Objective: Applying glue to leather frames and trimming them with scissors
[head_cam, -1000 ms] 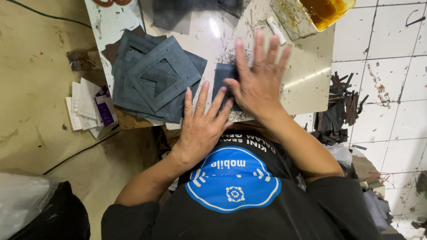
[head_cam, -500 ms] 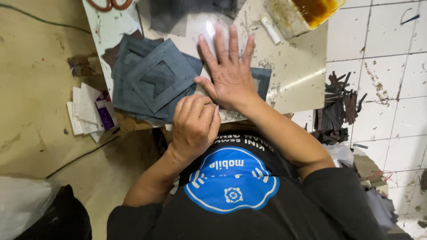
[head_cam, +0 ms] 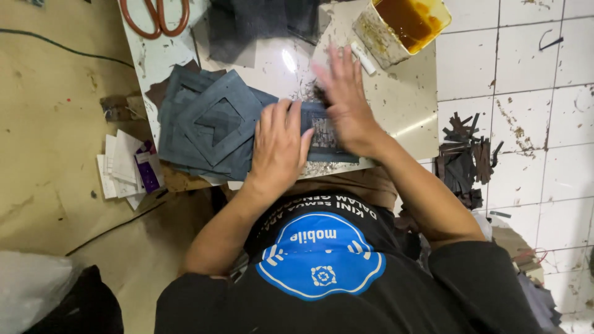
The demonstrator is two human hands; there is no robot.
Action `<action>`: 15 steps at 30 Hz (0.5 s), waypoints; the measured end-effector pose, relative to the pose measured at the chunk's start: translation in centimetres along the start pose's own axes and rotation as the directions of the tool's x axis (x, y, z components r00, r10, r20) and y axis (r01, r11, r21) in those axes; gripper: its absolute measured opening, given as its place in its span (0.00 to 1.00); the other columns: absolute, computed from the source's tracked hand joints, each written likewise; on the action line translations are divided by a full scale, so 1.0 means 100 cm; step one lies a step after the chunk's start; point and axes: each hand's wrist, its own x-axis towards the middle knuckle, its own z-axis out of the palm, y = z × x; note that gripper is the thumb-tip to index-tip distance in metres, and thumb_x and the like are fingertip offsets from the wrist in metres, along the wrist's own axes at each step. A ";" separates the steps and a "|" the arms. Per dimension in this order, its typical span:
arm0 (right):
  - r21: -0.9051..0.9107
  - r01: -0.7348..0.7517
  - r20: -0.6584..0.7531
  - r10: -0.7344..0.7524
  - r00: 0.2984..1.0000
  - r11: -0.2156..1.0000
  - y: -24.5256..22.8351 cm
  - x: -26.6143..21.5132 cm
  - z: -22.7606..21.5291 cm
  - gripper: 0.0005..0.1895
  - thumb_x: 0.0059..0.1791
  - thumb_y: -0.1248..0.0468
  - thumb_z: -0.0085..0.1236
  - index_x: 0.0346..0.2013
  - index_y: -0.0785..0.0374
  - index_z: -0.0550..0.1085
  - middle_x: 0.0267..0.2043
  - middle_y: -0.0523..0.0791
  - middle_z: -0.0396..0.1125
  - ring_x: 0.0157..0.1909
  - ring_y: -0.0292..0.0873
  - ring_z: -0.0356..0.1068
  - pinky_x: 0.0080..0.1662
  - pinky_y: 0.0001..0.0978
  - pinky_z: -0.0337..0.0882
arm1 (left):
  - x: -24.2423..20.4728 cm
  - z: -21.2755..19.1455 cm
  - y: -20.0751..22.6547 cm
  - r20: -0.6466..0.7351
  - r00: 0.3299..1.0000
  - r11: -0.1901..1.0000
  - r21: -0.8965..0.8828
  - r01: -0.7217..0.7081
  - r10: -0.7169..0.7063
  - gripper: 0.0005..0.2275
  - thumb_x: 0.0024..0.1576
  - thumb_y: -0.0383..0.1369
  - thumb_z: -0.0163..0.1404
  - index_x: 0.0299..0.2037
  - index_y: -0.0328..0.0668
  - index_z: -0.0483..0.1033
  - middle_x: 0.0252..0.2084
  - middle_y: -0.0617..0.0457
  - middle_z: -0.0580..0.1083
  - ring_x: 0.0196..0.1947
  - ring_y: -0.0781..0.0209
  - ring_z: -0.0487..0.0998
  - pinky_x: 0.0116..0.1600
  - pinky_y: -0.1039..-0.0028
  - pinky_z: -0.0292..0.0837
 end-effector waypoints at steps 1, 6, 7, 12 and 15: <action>-0.003 0.006 0.005 -0.006 1.000 1.000 -0.006 -0.005 -0.010 0.49 0.51 0.32 -0.03 0.79 0.52 0.44 0.81 0.49 0.18 0.81 0.55 0.11 0.76 0.62 0.14 | 0.005 0.004 -0.003 -0.006 1.000 1.000 -0.001 0.006 -0.006 0.23 0.62 0.36 0.55 0.62 0.28 0.66 0.58 0.37 0.67 0.55 0.41 0.68 0.55 0.56 0.69; 0.566 0.138 -0.308 0.053 0.950 0.813 -0.007 -0.027 -0.041 0.42 0.59 0.32 0.23 0.71 0.62 0.58 0.74 0.57 0.53 0.73 0.54 0.59 0.72 0.53 0.62 | 0.024 0.010 -0.013 0.157 0.985 0.997 -0.006 0.072 -0.070 0.25 0.52 0.43 0.66 0.52 0.37 0.70 0.45 0.43 0.69 0.46 0.45 0.68 0.48 0.57 0.67; 0.565 0.139 -0.312 0.054 0.949 0.813 -0.006 -0.029 -0.042 0.42 0.59 0.32 0.23 0.71 0.62 0.58 0.74 0.57 0.53 0.73 0.54 0.59 0.72 0.53 0.62 | 0.026 0.010 -0.014 0.156 0.985 0.998 -0.005 0.068 -0.066 0.25 0.52 0.43 0.66 0.52 0.37 0.70 0.45 0.43 0.69 0.46 0.45 0.68 0.48 0.57 0.67; 0.400 0.118 -0.204 -0.037 0.978 0.909 -0.006 -0.029 -0.047 0.20 0.61 0.58 0.41 0.64 0.66 0.69 0.58 0.51 0.68 0.62 0.50 0.69 0.62 0.42 0.70 | 0.035 0.007 -0.021 0.181 0.982 0.987 -0.136 0.080 -0.055 0.25 0.43 0.38 0.71 0.45 0.39 0.70 0.40 0.48 0.64 0.46 0.41 0.67 0.48 0.52 0.65; 0.356 0.155 -0.213 -0.081 0.974 0.922 -0.014 -0.025 -0.051 0.16 0.61 0.65 0.45 0.61 0.69 0.72 0.53 0.53 0.72 0.56 0.50 0.72 0.58 0.45 0.71 | 0.040 0.000 -0.020 0.226 0.973 0.985 -0.151 0.082 -0.047 0.20 0.45 0.35 0.70 0.39 0.41 0.71 0.40 0.49 0.63 0.48 0.43 0.65 0.51 0.54 0.63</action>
